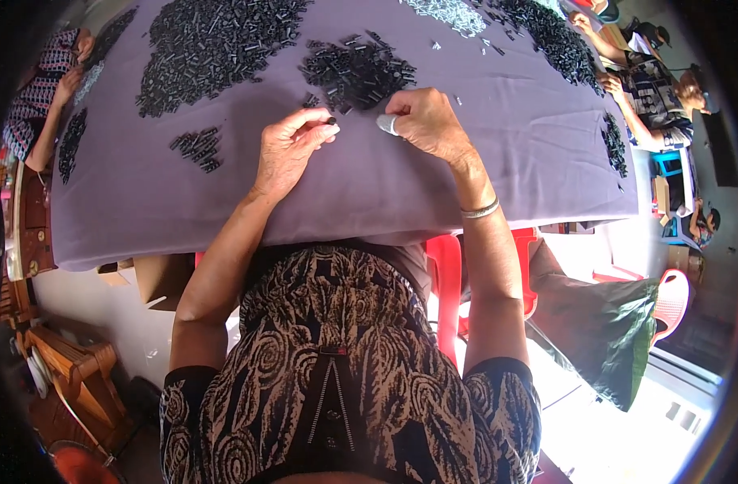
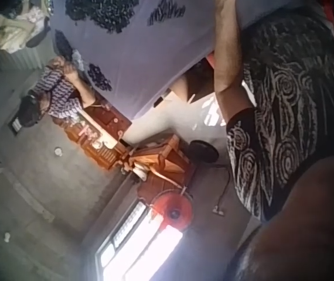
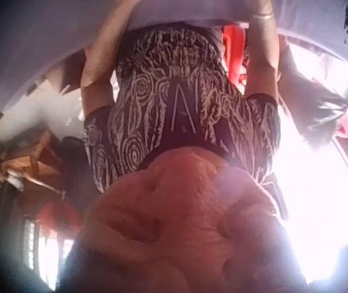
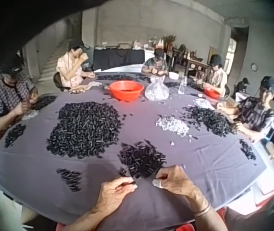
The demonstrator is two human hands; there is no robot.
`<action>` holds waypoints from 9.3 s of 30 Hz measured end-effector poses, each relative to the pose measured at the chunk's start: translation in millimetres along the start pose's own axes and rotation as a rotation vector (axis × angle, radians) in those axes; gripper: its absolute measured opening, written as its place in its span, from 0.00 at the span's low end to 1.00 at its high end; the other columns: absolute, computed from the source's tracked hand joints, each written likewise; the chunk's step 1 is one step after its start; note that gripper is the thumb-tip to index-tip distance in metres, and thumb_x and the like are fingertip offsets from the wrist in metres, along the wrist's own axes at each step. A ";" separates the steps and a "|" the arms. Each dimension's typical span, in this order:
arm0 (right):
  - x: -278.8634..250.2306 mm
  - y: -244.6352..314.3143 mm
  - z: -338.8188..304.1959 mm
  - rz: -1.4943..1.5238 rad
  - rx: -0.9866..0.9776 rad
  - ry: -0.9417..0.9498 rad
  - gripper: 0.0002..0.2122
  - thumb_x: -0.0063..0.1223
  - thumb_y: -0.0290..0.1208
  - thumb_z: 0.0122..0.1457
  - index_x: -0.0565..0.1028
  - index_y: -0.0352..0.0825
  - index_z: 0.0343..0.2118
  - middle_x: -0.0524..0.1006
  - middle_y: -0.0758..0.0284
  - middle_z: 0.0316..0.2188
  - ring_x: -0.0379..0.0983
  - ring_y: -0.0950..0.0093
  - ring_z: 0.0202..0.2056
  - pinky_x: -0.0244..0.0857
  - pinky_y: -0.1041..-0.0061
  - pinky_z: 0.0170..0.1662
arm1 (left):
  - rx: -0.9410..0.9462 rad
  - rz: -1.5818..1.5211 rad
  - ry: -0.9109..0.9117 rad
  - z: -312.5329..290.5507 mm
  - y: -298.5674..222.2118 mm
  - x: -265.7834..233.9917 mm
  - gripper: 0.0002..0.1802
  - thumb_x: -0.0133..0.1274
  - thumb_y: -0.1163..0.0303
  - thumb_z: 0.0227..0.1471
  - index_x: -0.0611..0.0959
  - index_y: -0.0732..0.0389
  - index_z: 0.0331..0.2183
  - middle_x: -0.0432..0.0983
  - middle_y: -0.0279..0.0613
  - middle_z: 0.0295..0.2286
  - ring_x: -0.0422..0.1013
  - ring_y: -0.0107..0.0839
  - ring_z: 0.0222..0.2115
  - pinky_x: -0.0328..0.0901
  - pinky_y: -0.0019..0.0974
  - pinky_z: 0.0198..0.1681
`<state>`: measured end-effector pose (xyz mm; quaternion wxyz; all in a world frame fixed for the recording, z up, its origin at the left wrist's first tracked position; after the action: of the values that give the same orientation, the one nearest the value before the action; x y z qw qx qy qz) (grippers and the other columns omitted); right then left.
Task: Sorting small black plastic parts from a table and placing them into a small clear plastic bag.
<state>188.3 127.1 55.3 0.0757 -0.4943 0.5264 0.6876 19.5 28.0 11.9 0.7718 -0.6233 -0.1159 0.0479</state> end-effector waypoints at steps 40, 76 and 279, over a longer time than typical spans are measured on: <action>58.3 25.5 11.3 1.357 -0.082 0.144 0.06 0.55 0.24 0.52 0.74 0.31 0.32 0.70 0.76 0.19 0.56 0.89 0.17 0.47 0.88 0.18 | -0.212 -0.392 -0.007 6.4 -2.6 -3.1 0.09 0.50 0.65 0.54 0.73 0.60 0.31 0.74 0.40 0.25 0.72 0.28 0.23 0.68 0.32 0.29; 54.9 27.8 11.4 1.297 -0.133 0.036 0.04 0.53 0.25 0.54 0.74 0.34 0.32 0.72 0.74 0.22 0.59 0.87 0.17 0.53 0.87 0.19 | -0.137 -0.339 -0.023 6.9 0.1 -3.4 0.12 0.54 0.71 0.50 0.78 0.67 0.37 0.75 0.41 0.25 0.71 0.26 0.22 0.67 0.27 0.24; 43.7 21.7 5.5 1.471 -0.038 0.222 0.16 0.48 0.45 0.56 0.71 0.33 0.32 0.62 0.74 0.17 0.51 0.85 0.16 0.44 0.86 0.17 | 0.160 -0.347 -0.062 15.9 -40.2 38.9 0.08 0.54 0.82 0.47 0.76 0.72 0.33 0.65 0.37 0.32 0.71 0.25 0.27 0.69 0.27 0.30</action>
<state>149.6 103.9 36.0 -0.4665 -0.0819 0.7141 0.5155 50.5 42.8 58.7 0.8117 -0.5288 -0.2411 -0.0577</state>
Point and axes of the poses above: each hand's wrist, its own z-axis towards the middle knuckle, its own x-axis out of the palm, y = z × x, the point moved 5 cm from there along z, towards the middle knuckle
